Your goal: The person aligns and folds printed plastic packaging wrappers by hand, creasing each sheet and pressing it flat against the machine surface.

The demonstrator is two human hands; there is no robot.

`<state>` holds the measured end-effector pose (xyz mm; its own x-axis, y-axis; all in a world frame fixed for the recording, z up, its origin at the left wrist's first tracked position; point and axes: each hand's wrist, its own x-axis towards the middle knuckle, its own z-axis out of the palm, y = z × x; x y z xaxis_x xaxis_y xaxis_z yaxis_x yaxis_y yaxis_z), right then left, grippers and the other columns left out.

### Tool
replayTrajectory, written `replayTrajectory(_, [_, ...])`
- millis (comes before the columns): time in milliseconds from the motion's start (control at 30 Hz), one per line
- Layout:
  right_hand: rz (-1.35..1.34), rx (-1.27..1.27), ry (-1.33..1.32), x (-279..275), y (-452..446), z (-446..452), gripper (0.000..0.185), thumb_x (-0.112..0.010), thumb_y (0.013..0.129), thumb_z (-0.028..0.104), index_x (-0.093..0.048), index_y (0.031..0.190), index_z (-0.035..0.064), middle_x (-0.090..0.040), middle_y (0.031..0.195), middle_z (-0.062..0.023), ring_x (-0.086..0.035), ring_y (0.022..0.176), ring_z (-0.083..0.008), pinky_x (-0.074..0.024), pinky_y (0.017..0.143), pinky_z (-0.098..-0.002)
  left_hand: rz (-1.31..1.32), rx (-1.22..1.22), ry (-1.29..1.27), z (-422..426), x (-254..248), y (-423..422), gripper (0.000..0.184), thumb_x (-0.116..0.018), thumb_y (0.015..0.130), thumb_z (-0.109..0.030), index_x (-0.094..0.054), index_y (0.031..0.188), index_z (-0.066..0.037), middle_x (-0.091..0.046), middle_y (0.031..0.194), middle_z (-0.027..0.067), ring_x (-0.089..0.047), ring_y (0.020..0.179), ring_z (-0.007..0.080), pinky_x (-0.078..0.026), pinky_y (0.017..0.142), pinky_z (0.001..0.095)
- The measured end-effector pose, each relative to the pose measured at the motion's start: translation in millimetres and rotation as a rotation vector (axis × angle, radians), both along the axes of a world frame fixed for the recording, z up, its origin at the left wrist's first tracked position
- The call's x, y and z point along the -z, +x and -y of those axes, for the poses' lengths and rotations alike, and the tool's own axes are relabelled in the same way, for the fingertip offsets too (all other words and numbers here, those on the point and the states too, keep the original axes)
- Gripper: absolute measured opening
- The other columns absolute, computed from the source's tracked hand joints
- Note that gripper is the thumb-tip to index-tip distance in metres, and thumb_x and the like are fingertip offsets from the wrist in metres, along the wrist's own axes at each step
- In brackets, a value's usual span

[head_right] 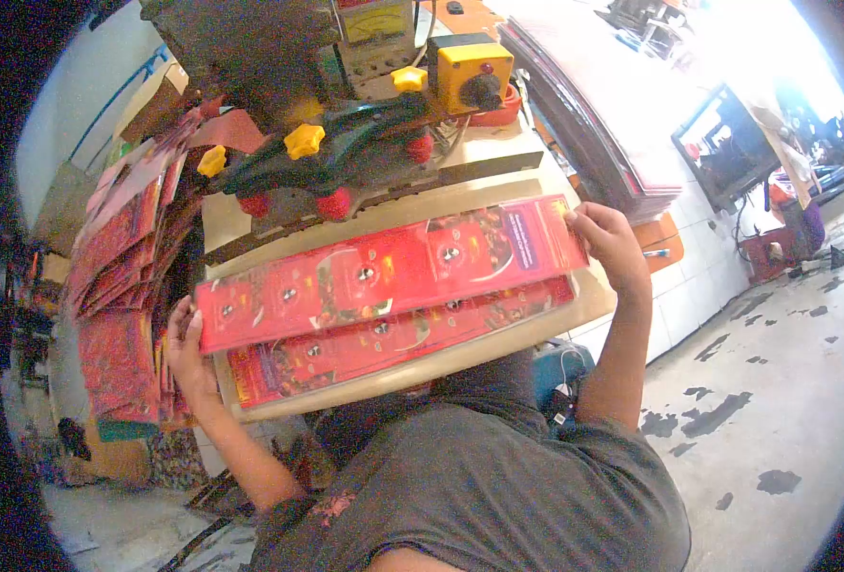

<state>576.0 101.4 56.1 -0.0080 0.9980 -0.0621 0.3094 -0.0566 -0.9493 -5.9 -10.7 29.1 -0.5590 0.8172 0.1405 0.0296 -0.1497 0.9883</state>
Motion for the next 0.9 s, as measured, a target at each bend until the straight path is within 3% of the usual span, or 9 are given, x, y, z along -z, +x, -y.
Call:
replayTrajectory(67, [-0.050,-0.095,-0.047,-14,2,16,0.028,-0.066,0.092,0.031,-0.059,0.073,0.0115,-0.047,0.063,0.0089,-0.041,0.058,-0.0018,-0.0298,0.053,-0.0197,0.177,0.124,0.029,11,-15,4,0.048,-0.065,0.091,-0.004,-0.048,0.135,0.002,-0.065,0.117,0.0121,-0.062,0.107,0.0162,-0.049,0.096,0.0311])
replayTrajectory(167, [-0.079,-0.185,-0.026,-14,13,31,0.029,-0.066,0.092,0.031,-0.059,0.073,0.0112,-0.049,0.064,0.0085,-0.042,0.059,-0.0020,-0.0306,0.053,-0.0200,0.211,0.164,-0.009,28,-21,4,0.049,-0.066,0.091,-0.005,-0.048,0.135,0.002,-0.065,0.120,0.0126,-0.062,0.110,0.0167,-0.049,0.098,0.0319])
replayTrajectory(333, [-0.122,-0.422,-0.131,-15,32,44,0.020,-0.073,0.087,0.021,-0.063,0.087,0.0032,-0.061,0.075,0.0030,-0.054,0.065,-0.0037,-0.0403,0.058,-0.0190,0.239,0.157,-0.129,60,9,-7,0.035,-0.066,0.095,-0.022,-0.059,0.119,0.003,-0.068,0.110,0.0098,-0.066,0.097,0.0165,-0.053,0.088,0.0313])
replayTrajectory(500, [-0.101,-0.332,-0.102,-24,27,43,0.025,-0.074,0.087,0.025,-0.064,0.091,0.0026,-0.063,0.073,-0.0002,-0.058,0.066,-0.0075,-0.0455,0.060,-0.0228,0.338,0.157,-0.039,73,16,1,0.032,-0.064,0.095,-0.019,-0.058,0.119,0.002,-0.068,0.107,0.0095,-0.067,0.096,0.0166,-0.054,0.084,0.0316])
replayTrajectory(667, [-0.128,-0.539,-0.207,-27,35,50,0.021,-0.078,0.083,0.016,-0.066,0.086,-0.0012,-0.065,0.071,-0.0042,-0.061,0.059,-0.0102,-0.0491,0.055,-0.0238,0.370,0.113,0.071,96,34,-10,0.038,-0.064,0.094,-0.017,-0.052,0.125,0.002,-0.066,0.111,0.0106,-0.067,0.096,0.0194,-0.055,0.085,0.0353])
replayTrajectory(767, [-0.080,-0.655,-0.211,-37,35,57,0.025,-0.078,0.083,0.020,-0.068,0.077,-0.0019,-0.065,0.068,-0.0037,-0.061,0.061,-0.0109,-0.0483,0.055,-0.0270,0.373,0.115,0.157,114,42,-14,0.042,-0.064,0.094,-0.016,-0.050,0.129,0.002,-0.065,0.112,0.0111,-0.066,0.097,0.0217,-0.055,0.085,0.0360])
replayTrajectory(900, [-0.119,-0.882,-0.117,-41,32,60,0.025,-0.079,0.082,0.020,-0.070,0.076,-0.0028,-0.068,0.067,-0.0101,-0.065,0.059,-0.0164,-0.0498,0.056,-0.0289,0.340,-0.003,0.186,141,57,-26,0.045,-0.066,0.093,-0.018,-0.050,0.131,0.001,-0.065,0.112,0.0106,-0.065,0.099,0.0231,-0.054,0.086,0.0374])
